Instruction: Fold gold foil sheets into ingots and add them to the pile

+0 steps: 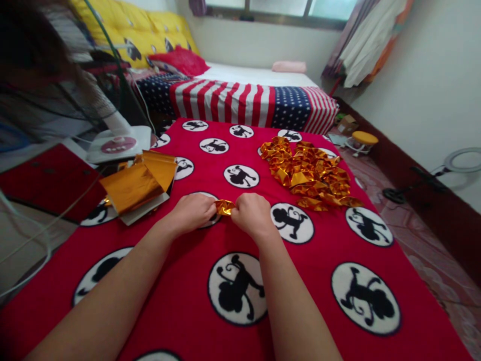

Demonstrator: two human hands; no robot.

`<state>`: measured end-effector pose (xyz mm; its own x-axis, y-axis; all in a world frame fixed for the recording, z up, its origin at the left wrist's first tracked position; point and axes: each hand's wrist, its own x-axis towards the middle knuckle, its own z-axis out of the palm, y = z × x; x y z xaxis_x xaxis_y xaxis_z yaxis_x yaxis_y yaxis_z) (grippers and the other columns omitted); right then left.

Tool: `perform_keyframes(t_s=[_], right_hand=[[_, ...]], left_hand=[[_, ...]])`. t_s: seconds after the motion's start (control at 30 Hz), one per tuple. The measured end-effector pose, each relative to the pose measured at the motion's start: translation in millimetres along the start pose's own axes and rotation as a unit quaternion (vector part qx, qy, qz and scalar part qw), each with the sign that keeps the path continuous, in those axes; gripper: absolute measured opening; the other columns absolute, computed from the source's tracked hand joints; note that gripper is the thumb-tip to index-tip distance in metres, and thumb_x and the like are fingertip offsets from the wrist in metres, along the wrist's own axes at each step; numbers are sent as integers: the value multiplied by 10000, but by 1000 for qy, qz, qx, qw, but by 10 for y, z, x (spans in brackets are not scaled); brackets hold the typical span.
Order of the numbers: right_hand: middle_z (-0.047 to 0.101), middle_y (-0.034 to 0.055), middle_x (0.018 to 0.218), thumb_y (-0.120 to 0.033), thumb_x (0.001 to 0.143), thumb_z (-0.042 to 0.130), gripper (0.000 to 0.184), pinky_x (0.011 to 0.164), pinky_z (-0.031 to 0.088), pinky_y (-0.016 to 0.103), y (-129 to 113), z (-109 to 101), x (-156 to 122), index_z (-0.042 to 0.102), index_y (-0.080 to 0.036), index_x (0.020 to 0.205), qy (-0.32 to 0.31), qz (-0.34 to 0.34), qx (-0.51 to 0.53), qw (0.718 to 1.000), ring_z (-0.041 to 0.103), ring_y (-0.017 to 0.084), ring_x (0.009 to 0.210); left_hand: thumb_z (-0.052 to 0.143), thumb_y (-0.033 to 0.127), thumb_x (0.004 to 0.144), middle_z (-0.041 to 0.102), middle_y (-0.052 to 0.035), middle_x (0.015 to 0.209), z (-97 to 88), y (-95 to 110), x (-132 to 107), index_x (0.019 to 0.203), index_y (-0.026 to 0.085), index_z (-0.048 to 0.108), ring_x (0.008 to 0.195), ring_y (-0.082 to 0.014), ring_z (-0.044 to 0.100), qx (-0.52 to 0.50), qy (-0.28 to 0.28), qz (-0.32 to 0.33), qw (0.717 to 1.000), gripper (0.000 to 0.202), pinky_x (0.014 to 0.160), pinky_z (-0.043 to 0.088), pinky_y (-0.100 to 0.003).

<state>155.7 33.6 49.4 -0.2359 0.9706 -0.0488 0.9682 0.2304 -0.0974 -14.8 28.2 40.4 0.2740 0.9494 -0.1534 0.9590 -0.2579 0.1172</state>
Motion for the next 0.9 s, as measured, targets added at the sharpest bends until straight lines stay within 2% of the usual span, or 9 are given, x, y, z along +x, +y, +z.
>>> perform_keyframes(t_s=[0.2, 0.4, 0.57, 0.9], right_hand=[[729, 120, 752, -264, 769, 509, 265, 560, 247, 294, 17, 16, 21, 762, -189, 743, 14, 24, 32, 999, 631, 192, 707], [728, 106, 743, -252, 737, 518, 253, 550, 236, 290, 28, -9, 23, 762, -188, 736, -8, 17, 47, 999, 600, 174, 678], [729, 111, 752, -250, 740, 518, 254, 553, 235, 290, 29, -30, 17, 763, -186, 733, -9, 26, 49, 998, 591, 172, 678], [724, 115, 729, -268, 736, 531, 248, 543, 236, 286, 16, -34, 5, 765, -183, 737, -24, 10, 47, 999, 589, 167, 658]], left_hand=[[358, 345, 896, 732, -157, 957, 10, -13, 2, 935, 179, 730, 913, -289, 682, 7, 2, 23, 1000, 409, 763, 481, -343], [340, 336, 901, 732, -151, 965, 20, -30, 10, 928, 184, 726, 918, -277, 680, 2, -1, 13, 1000, 416, 751, 474, -327], [403, 387, 878, 735, -152, 954, 23, -39, 10, 917, 193, 731, 908, -286, 682, -13, -10, 37, 999, 383, 774, 469, -338], [346, 326, 882, 743, -133, 912, 31, -77, 50, 828, 196, 723, 827, -250, 681, -48, -24, 38, 998, 402, 712, 450, -313]])
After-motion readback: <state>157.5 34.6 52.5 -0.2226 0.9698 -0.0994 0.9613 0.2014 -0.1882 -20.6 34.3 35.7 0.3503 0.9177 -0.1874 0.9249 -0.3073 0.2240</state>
